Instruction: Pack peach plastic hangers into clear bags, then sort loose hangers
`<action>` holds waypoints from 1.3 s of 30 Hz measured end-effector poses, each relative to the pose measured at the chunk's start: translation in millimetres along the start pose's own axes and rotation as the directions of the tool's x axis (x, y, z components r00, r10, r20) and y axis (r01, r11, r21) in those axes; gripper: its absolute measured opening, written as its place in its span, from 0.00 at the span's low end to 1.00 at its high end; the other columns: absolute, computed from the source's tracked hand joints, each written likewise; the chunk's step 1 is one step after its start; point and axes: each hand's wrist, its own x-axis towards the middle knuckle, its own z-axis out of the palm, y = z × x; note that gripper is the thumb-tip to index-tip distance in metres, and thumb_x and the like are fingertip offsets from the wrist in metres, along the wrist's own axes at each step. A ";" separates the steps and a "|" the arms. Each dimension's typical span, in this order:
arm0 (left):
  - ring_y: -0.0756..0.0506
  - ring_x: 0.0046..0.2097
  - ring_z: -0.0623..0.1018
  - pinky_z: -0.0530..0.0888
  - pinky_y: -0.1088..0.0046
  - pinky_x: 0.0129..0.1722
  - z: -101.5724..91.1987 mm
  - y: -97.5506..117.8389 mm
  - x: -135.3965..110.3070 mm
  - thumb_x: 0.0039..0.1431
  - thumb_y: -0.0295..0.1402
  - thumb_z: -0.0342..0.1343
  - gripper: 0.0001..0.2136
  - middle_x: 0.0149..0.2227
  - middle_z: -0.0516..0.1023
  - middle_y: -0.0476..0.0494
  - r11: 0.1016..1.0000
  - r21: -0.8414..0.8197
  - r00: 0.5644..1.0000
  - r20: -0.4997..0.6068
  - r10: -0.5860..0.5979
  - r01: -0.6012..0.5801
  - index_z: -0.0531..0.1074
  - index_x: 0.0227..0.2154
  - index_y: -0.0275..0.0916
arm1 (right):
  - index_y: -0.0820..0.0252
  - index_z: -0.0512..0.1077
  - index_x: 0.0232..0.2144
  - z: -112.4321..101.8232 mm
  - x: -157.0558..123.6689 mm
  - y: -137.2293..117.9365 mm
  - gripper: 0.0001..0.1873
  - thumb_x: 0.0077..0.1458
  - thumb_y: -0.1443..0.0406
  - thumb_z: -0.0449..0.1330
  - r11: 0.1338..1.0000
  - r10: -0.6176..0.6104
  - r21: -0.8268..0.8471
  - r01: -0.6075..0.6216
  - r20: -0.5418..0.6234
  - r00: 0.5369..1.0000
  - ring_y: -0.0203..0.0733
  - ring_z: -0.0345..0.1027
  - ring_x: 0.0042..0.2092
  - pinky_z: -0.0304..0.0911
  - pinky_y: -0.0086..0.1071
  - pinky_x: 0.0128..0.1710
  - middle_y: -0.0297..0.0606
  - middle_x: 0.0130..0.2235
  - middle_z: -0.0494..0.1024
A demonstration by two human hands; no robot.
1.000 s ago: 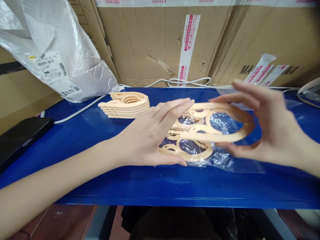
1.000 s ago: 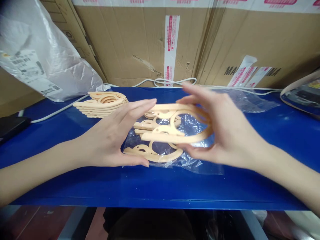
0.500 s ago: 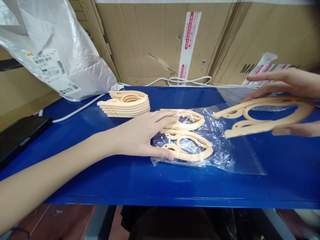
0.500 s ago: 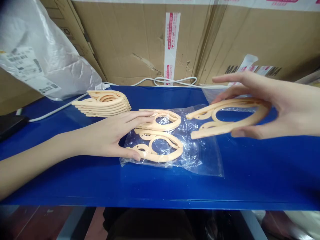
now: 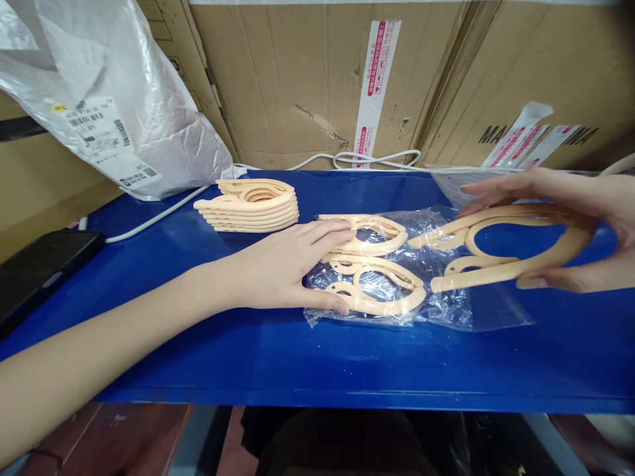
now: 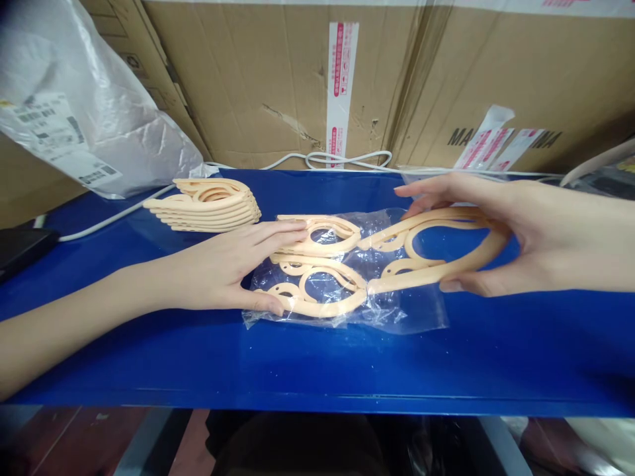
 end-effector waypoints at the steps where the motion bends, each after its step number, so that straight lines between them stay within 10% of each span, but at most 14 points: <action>1: 0.38 0.72 0.55 0.55 0.60 0.70 0.6 0.3 0.3 0.58 0.64 0.51 0.45 0.72 0.52 0.36 1.000 -0.001 1.000 -0.003 -0.002 0.002 0.53 0.69 0.36 | 0.33 0.60 0.62 0.9 2.1 -2.2 0.41 0.47 0.40 0.64 0.997 -0.071 -0.014 0.071 0.018 0.997 0.56 0.73 0.56 0.75 0.48 0.49 0.37 0.59 0.74; 10: 0.37 0.72 0.53 0.54 0.56 0.70 1.2 3.0 1.6 0.60 0.62 0.50 0.44 0.72 0.50 0.34 1.000 -0.010 1.000 0.001 -0.009 0.009 0.52 0.69 0.35 | 0.39 0.59 0.64 17.7 19.7 -13.5 0.40 0.52 0.50 0.66 0.965 -0.257 0.093 0.245 0.161 0.953 0.52 0.73 0.56 0.79 0.32 0.39 0.34 0.64 0.69; 39: 0.40 0.73 0.52 0.53 0.59 0.70 0.1 -1.2 -0.7 0.61 0.60 0.50 0.41 0.73 0.48 0.39 0.992 -0.121 0.999 0.019 -0.033 0.035 0.50 0.70 0.41 | 0.44 0.59 0.66 37.7 17.2 -32.1 0.39 0.54 0.49 0.64 0.963 -0.269 0.058 0.263 0.235 0.934 0.52 0.75 0.54 0.76 0.36 0.42 0.36 0.62 0.73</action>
